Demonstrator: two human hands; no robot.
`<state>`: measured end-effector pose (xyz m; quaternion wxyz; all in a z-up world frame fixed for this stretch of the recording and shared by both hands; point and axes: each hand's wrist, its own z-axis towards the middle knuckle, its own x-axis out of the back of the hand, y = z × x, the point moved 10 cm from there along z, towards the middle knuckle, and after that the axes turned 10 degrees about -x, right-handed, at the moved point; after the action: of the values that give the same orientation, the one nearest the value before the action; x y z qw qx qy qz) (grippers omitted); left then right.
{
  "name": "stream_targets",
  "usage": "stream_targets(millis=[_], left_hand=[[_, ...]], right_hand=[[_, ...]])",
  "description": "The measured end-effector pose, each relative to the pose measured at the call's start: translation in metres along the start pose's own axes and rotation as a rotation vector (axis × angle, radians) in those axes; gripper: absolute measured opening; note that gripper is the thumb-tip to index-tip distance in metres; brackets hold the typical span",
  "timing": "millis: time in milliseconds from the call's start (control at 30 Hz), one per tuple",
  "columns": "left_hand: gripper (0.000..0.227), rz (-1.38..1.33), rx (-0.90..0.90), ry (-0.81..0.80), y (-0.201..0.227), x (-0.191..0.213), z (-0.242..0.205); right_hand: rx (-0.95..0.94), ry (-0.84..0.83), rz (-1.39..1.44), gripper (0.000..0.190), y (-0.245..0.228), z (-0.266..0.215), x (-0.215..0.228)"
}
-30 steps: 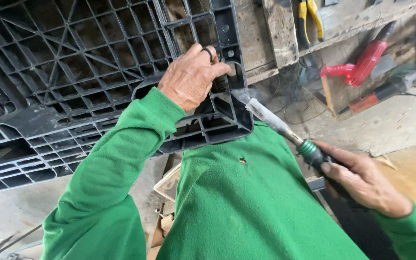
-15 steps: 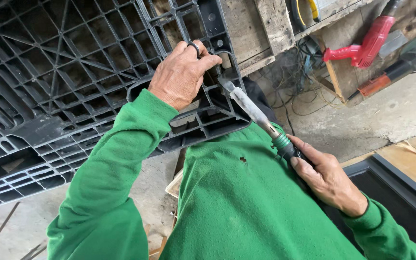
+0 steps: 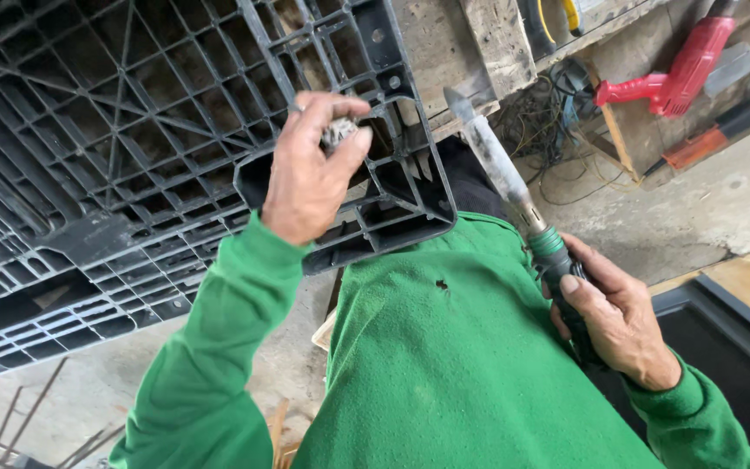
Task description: The person uses a soldering iron to melt and fuse sections of a black plastic crate. They hold the crate with one hand and apply the hot tip along the grid and frame edges, smoothing the plastic as they move.
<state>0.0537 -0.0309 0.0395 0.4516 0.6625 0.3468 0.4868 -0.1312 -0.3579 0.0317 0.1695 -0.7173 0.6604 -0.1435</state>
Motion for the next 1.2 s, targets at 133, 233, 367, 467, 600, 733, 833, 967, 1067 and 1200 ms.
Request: stream_targets(millis=[133, 233, 367, 467, 600, 733, 833, 967, 1067, 1200], left_hand=[[0.029, -0.084, -0.093, -0.072, 0.025, -0.015, -0.005], [0.027, 0.08, -0.096, -0.17, 0.03, -0.031, -0.009], [0.025, 0.328, -0.238, -0.176, 0.03, -0.047, -0.001], [0.023, 0.547, -0.354, -0.229, 0.025, -0.058, 0.009], [0.023, 0.494, -0.361, -0.276, 0.025, -0.055, 0.009], [0.014, 0.188, -0.252, -0.151, 0.034, -0.03, -0.002], [0.017, 0.294, -0.307, -0.135, 0.041, -0.037, -0.003], [0.021, 0.446, -0.371, -0.186, 0.039, -0.057, -0.002], [0.021, 0.27, -0.411, 0.007, 0.05, -0.034, -0.011], [0.026, 0.29, -0.469, 0.008, 0.055, -0.026, -0.012]], right_hand=[[0.054, 0.01, 0.063, 0.06, -0.006, 0.004, 0.005], [0.061, 0.009, 0.104, 0.06, -0.007, 0.007, 0.004], [0.07, 0.016, 0.108, 0.061, -0.01, 0.009, 0.003], [0.076, 0.004, 0.112, 0.061, -0.01, 0.009, -0.001], [0.061, 0.012, 0.135, 0.062, -0.004, 0.006, 0.0], [0.053, 0.029, 0.155, 0.063, -0.001, 0.006, 0.001], [0.058, 0.042, 0.16, 0.063, -0.001, 0.007, 0.001], [0.054, 0.033, 0.177, 0.063, -0.002, 0.007, 0.001], [0.041, 0.028, 0.175, 0.062, -0.002, 0.006, 0.001], [0.041, 0.052, 0.175, 0.063, -0.001, 0.004, 0.003]])
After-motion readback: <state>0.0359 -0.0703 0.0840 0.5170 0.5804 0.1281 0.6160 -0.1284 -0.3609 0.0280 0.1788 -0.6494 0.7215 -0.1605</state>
